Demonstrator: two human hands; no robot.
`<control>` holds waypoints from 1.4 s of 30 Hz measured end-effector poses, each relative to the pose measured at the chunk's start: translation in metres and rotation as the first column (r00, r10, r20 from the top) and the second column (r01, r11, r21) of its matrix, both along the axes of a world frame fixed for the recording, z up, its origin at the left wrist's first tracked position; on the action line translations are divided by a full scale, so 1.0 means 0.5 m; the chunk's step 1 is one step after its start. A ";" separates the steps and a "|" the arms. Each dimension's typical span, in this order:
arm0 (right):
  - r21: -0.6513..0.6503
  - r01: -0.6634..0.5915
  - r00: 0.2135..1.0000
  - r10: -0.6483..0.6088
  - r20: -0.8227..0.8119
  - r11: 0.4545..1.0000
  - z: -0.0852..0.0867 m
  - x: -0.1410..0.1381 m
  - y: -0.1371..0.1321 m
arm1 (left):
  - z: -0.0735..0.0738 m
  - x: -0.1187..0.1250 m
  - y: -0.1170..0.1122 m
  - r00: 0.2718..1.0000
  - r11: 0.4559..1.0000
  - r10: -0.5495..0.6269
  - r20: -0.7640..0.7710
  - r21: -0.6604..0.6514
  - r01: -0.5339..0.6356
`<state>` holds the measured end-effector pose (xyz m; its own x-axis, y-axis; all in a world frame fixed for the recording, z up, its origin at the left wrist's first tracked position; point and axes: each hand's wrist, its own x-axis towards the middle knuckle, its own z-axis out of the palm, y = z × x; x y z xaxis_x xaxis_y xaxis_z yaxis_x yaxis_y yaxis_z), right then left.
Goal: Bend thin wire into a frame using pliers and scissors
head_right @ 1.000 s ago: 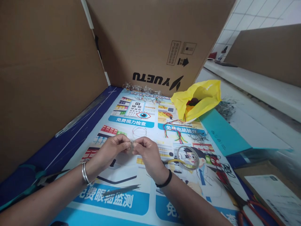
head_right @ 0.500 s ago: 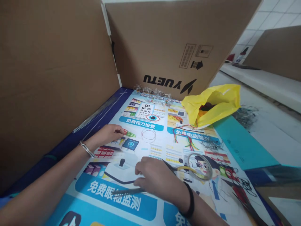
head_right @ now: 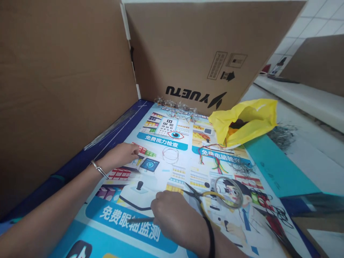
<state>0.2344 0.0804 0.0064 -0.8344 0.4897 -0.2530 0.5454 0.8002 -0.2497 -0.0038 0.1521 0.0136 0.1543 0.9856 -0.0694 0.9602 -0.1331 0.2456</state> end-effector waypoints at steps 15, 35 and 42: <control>-0.173 0.001 1.000 -0.004 -0.018 0.985 0.046 0.010 0.016 | 0.075 -0.002 -0.029 0.990 0.998 -0.063 -0.129 0.013 0.066; -0.266 0.086 0.960 -0.151 -0.235 0.960 0.043 0.036 0.078 | 0.073 0.120 -0.122 0.804 0.805 -0.594 -0.028 -0.046 0.592; -0.131 0.164 0.958 -0.190 -0.213 0.978 0.033 0.035 0.073 | 0.061 0.136 -0.132 0.820 0.823 -0.559 -0.126 0.034 0.567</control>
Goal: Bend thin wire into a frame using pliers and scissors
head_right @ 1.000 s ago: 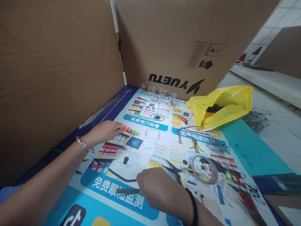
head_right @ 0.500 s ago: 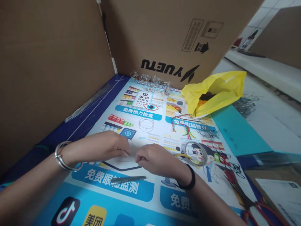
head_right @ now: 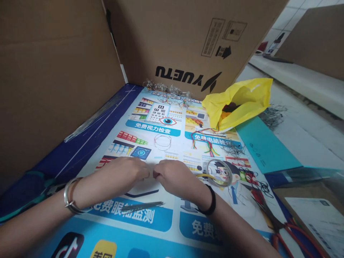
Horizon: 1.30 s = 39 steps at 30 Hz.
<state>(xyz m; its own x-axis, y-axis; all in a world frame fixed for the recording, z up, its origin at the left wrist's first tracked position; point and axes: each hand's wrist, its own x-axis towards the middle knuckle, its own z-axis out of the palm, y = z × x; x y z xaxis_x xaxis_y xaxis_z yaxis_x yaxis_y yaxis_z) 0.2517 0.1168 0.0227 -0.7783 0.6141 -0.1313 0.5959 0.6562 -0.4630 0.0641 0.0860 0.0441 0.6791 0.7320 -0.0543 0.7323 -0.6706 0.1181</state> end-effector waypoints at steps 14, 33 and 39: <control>0.139 0.127 0.991 -0.133 0.031 0.982 -0.013 -0.012 -0.007 | -0.027 0.027 0.008 0.999 0.993 0.008 -0.038 0.120 -0.003; 0.044 0.327 0.937 -0.317 -0.147 0.944 -0.039 -0.021 0.005 | -0.045 0.016 0.021 0.985 0.973 0.166 0.043 0.158 -0.171; -0.352 0.422 0.760 -0.538 -0.364 0.835 -0.061 -0.023 0.013 | -0.052 0.001 0.052 0.857 0.931 0.362 0.368 -0.188 -0.313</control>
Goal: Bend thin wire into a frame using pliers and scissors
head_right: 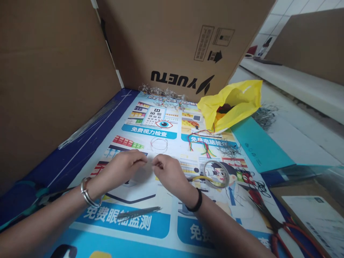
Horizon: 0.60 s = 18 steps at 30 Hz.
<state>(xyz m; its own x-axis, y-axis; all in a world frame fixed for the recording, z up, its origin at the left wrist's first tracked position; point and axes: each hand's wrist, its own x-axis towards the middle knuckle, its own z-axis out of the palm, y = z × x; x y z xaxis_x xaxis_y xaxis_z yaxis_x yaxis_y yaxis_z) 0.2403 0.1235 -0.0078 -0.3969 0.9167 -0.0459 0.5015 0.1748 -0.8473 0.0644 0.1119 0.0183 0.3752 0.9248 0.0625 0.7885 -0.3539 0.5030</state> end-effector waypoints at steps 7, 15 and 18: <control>-0.370 0.035 0.892 -0.196 -0.408 0.928 -0.013 -0.016 -0.006 | -0.022 0.001 0.011 0.862 0.918 0.248 0.443 -0.390 -0.064; -0.417 0.051 0.826 -0.273 -0.494 0.907 -0.016 -0.020 -0.013 | -0.032 0.005 0.010 0.800 0.895 0.307 0.516 -0.442 -0.058; -0.399 0.028 0.839 -0.238 -0.489 0.917 -0.019 -0.020 -0.013 | -0.033 0.004 0.011 0.795 0.891 0.304 0.525 -0.451 -0.042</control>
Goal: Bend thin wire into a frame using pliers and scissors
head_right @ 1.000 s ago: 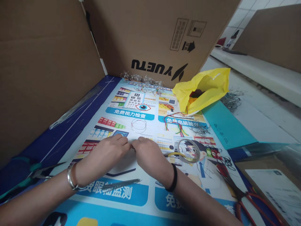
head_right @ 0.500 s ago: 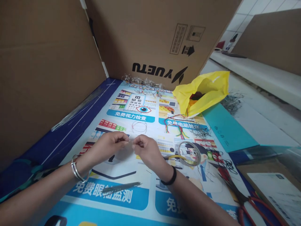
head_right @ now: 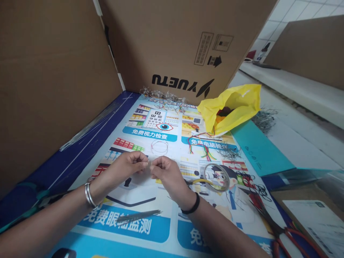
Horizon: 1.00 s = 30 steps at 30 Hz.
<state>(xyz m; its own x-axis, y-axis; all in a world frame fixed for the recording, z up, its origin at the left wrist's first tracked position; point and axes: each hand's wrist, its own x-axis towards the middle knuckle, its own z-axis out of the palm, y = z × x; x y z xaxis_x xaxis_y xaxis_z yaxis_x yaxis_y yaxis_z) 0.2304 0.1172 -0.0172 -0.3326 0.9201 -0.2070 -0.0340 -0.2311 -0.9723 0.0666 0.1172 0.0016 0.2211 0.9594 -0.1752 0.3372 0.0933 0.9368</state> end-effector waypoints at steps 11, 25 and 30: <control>0.235 -0.044 0.953 -0.030 0.302 0.971 0.007 0.014 0.013 | 0.005 0.000 -0.004 0.998 0.998 0.001 -0.061 0.057 0.002; 0.158 0.000 0.974 -0.036 0.225 0.988 0.002 0.010 0.005 | 0.012 0.006 -0.011 0.981 0.973 -0.020 -0.192 0.224 0.063; 0.128 0.016 0.971 -0.046 0.235 0.992 0.008 0.011 0.005 | 0.012 0.007 -0.014 0.972 0.952 -0.028 -0.235 0.291 0.098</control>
